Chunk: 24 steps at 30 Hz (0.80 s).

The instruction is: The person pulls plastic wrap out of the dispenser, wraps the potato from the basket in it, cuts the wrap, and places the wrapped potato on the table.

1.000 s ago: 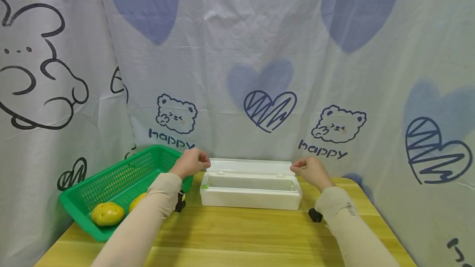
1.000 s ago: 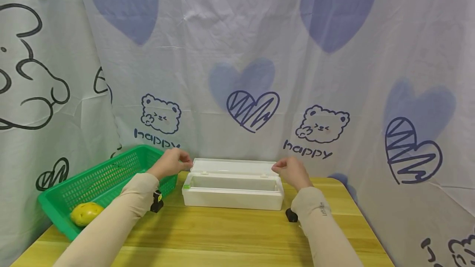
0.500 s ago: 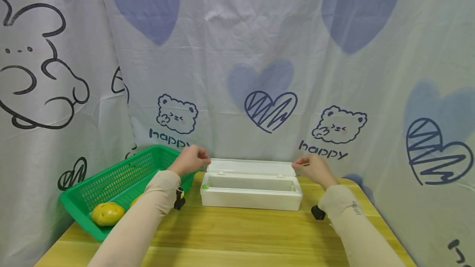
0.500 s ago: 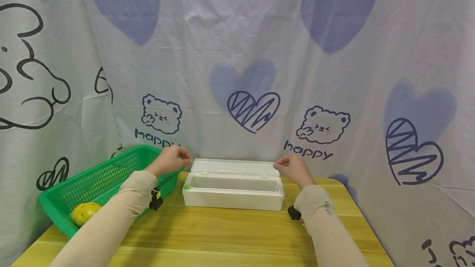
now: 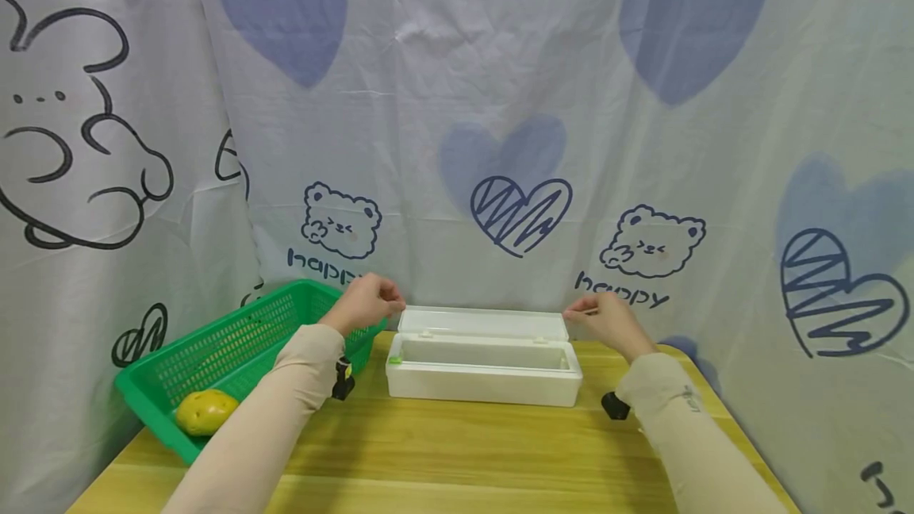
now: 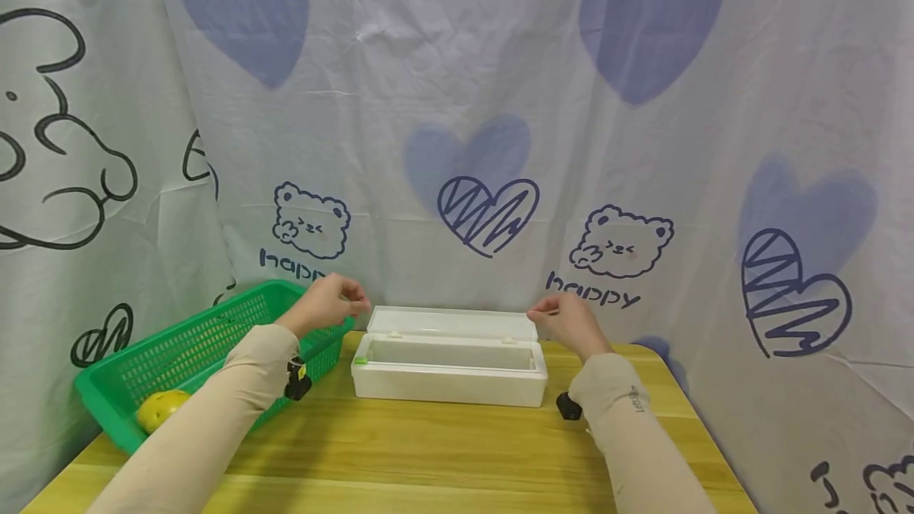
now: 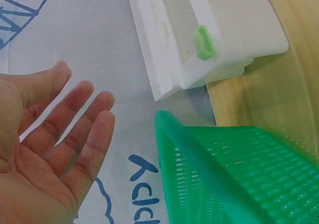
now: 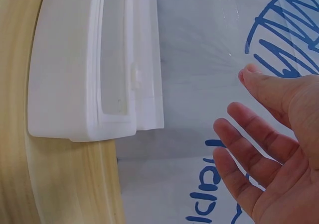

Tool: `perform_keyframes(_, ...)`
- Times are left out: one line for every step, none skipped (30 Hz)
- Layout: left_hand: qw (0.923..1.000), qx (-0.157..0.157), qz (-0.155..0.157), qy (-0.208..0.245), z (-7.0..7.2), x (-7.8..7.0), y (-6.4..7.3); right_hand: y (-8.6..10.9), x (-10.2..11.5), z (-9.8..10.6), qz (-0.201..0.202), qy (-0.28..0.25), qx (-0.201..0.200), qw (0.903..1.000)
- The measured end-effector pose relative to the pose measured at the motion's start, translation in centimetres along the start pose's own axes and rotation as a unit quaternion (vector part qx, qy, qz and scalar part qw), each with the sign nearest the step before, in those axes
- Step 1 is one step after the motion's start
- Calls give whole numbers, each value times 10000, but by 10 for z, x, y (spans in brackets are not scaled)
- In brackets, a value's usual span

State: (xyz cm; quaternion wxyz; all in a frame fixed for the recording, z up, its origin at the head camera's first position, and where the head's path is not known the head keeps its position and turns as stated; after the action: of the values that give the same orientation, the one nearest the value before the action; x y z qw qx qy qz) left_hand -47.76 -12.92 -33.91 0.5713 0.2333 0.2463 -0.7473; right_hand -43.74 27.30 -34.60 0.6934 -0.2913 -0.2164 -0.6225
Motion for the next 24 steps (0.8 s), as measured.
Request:
perform_keyframes(10000,3,14,24,0,0,0,0,1,1,23,12,-7,10000)
perform_keyframes(10000,5,7,27,1,0,0,1,2,1,54,24,-9,10000)
perform_keyframes(10000,3,-4,24,1,0,0,1,3,2,78,29,-17,10000)
perform_keyframes(10000,5,-5,31,1,-1,0,2,4,3,101,53,-29,9999)
perform_keyframes(10000,-1,-10,40,2,-1,0,2,5,4,113,75,-36,9999)
perform_keyframes(10000,-1,-7,61,2,-1,1,3,6,4,119,77,-39,9999)
perform_keyframes(10000,-2,-3,68,3,-2,1,4,7,4,128,84,-47,9999)
perform_keyframes(10000,-11,1,76,3,-2,1,4,8,5,146,98,-53,9998)
perform_keyframes(10000,-12,6,83,3,-2,1,4,9,5,150,108,-60,9998)
perform_keyframes(9999,-16,29,104,4,-1,1,4,9,6,163,121,-58,9998)
perform_keyframes(9999,-7,32,111,4,-2,1,5,10,6,183,126,-51,9997)
perform_keyframes(9999,0,33,116,4,-2,1,5,10,6,206,138,-52,9997)
perform_keyframes(9999,9,48,122,5,-2,1,5,11,7,222,154,-47,9996)
perform_keyframes(9999,19,63,133,5,-2,1,4,11,8,225,161,-45,9996)
perform_keyframes(9999,32,64,129,6,-3,1,4,11,9,254,172,-41,9995)
perform_keyframes(9999,39,78,135,7,-3,1,4,11,9,265,176,-42,9995)
perform_keyframes(9999,39,69,106,7,-4,1,3,11,10,276,173,-50,9995)
perform_keyframes(9999,34,74,96,8,-4,1,3,11,11,276,164,-58,9995)
perform_keyframes(9999,19,89,82,9,-5,1,2,12,12,289,151,-69,9994)
perform_keyframes(10000,7,76,60,10,-7,1,1,13,12,302,130,-82,9994)
perform_keyframes(10000,-18,81,46,11,-8,1,1,14,14,319,112,-92,9994)
perform_keyframes(10000,-45,67,23,13,-10,0,0,15,15,318,73,-97,9994)
perform_keyframes(10000,-90,41,-9,14,-12,0,0,16,16,347,48,-95,9993)
perform_keyframes(9999,-123,22,-18,15,-14,-1,0,17,19,376,51,-98,9992)
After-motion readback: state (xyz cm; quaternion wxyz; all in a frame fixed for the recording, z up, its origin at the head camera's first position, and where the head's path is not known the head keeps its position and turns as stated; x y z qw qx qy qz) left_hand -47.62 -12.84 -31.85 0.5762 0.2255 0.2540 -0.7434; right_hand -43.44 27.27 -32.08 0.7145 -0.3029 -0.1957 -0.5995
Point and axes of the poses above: each hand's wrist, its own y-axis away from the middle knuckle, its own z-axis out of the back of the hand, x = y × z, the point moved 7 cm from there along -y, towards the middle knuckle, and after that the axes turned 3 degrees about z, right-handed, at the moved point
